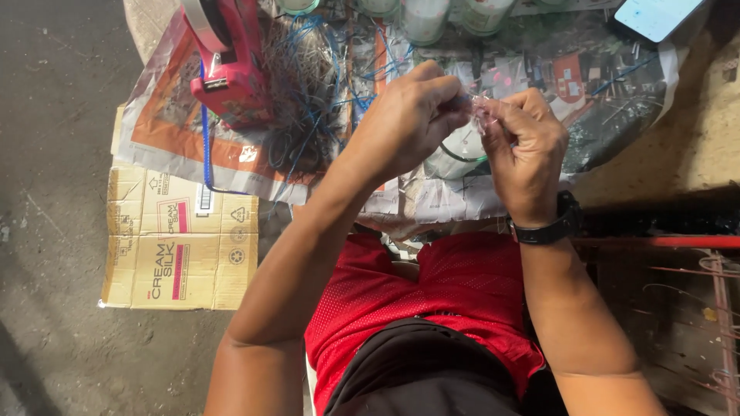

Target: Wrapping glass candle jars in decorative plastic film and securing them with blue ribbons

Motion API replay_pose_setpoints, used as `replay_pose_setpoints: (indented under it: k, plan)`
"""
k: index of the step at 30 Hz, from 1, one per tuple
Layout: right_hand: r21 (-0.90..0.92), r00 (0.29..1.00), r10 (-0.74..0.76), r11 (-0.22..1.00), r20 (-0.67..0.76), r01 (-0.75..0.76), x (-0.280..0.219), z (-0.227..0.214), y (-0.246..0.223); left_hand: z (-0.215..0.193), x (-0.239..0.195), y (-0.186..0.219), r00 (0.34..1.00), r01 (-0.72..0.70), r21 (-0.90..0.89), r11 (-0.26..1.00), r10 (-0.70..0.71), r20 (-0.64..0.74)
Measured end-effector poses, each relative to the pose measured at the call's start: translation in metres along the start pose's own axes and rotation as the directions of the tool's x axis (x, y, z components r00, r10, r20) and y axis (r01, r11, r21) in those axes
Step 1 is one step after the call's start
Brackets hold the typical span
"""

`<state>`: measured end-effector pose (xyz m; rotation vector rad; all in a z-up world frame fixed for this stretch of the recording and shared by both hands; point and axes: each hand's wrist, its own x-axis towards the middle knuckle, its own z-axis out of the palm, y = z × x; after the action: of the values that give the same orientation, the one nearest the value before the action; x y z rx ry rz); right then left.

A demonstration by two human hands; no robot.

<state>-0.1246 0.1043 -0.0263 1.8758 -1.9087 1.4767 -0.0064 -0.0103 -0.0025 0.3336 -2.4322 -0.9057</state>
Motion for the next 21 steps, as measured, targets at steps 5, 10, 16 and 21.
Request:
replay_pose_setpoints:
  k: [5,10,16,21]
  plan:
    - [-0.014,0.994,-0.044,0.999,0.103,0.045,0.001,-0.006,0.003,0.012,-0.002,-0.004,0.985,0.136,-0.051,0.989,-0.141,-0.104]
    - [-0.048,0.985,-0.039,0.998,0.166,0.048,0.001,-0.006,0.002,0.017,-0.003,-0.006,0.977,0.145,-0.087,0.986,-0.157,-0.145]
    - [-0.074,0.997,-0.012,0.997,0.076,0.018,0.003,0.002,-0.001,0.012,-0.004,-0.019,0.993,0.101,-0.152,0.983,-0.108,-0.040]
    - [0.000,0.996,-0.009,1.000,0.084,0.009,0.002,0.003,0.001,0.007,-0.003,-0.010,0.987,0.138,-0.192,0.972,-0.151,-0.055]
